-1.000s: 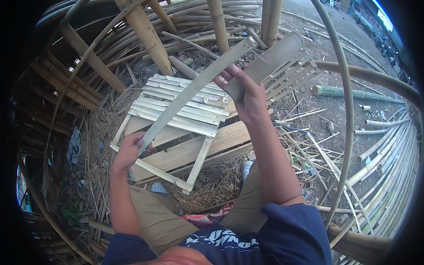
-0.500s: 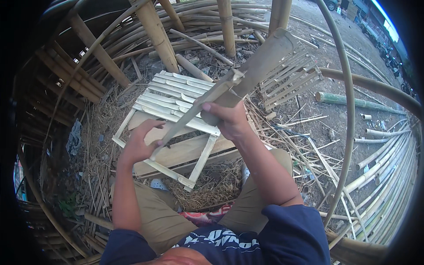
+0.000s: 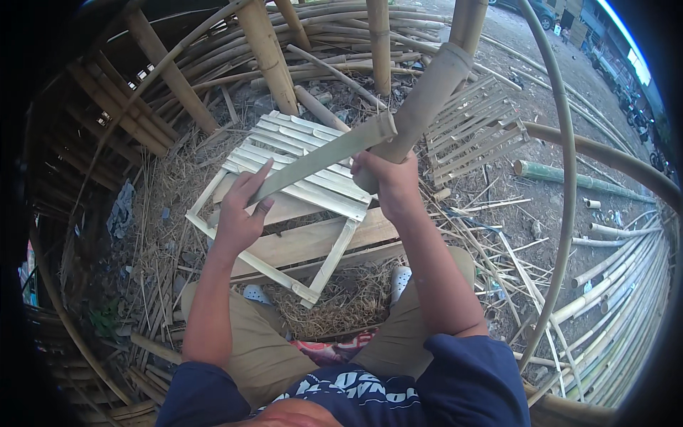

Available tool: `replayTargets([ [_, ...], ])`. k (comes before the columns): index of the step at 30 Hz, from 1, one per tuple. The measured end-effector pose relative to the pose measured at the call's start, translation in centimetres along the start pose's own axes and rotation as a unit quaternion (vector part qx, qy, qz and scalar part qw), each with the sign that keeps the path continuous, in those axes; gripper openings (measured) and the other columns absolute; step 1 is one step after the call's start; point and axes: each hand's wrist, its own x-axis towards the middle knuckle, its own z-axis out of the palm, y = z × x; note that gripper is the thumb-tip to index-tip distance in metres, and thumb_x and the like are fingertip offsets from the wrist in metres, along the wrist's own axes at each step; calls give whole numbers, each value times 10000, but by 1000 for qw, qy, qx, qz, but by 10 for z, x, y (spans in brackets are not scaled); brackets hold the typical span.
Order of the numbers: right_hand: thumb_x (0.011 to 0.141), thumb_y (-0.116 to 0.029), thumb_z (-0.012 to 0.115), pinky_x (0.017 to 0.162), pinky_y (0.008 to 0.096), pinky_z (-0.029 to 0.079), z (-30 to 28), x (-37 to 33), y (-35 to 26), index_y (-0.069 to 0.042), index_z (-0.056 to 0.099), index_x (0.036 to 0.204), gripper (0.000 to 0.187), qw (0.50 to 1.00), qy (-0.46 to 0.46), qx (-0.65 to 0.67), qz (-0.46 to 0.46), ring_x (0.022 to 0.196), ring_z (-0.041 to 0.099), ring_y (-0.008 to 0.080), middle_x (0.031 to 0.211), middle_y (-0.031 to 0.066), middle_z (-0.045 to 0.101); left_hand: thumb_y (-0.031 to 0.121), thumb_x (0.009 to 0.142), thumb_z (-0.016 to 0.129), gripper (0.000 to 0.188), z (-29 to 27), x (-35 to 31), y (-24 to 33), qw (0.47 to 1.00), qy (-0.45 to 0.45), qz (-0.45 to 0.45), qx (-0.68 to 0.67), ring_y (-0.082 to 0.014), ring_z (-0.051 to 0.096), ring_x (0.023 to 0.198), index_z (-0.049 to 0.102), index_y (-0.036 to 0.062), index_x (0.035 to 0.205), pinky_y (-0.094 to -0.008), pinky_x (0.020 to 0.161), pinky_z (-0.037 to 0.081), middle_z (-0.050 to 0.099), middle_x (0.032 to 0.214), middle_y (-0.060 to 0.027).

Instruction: The person assembles bamboo strips onto a frame using a cylinder-shaped piece of wood. The person positions the bamboo strips across the frame and strikes them into place, occasionally adjusting their position by hand.

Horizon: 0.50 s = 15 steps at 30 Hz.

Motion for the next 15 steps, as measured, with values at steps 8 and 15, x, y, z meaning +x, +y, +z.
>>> replayTargets([
  [8, 828, -116, 797, 603, 309, 533, 8, -3, -7, -19, 591, 937, 253, 994, 44, -32, 92, 617, 641, 160, 737, 75, 655, 75, 909, 712, 616, -23, -2, -17, 995, 57, 5, 76, -254, 561, 866, 542, 149, 1497, -376, 796, 523, 576, 1002, -117],
  [15, 897, -215, 762, 573, 324, 534, 27, -11, 6, -4, 525, 1080, 366, 985, 24, 1, 172, 612, 643, 174, 800, 81, 629, 444, 1108, 397, 483, -29, -11, -49, 980, 87, -154, -93, -62, 412, 593, 627, 25, 1168, -241, 545, 366, 456, 697, 32],
])
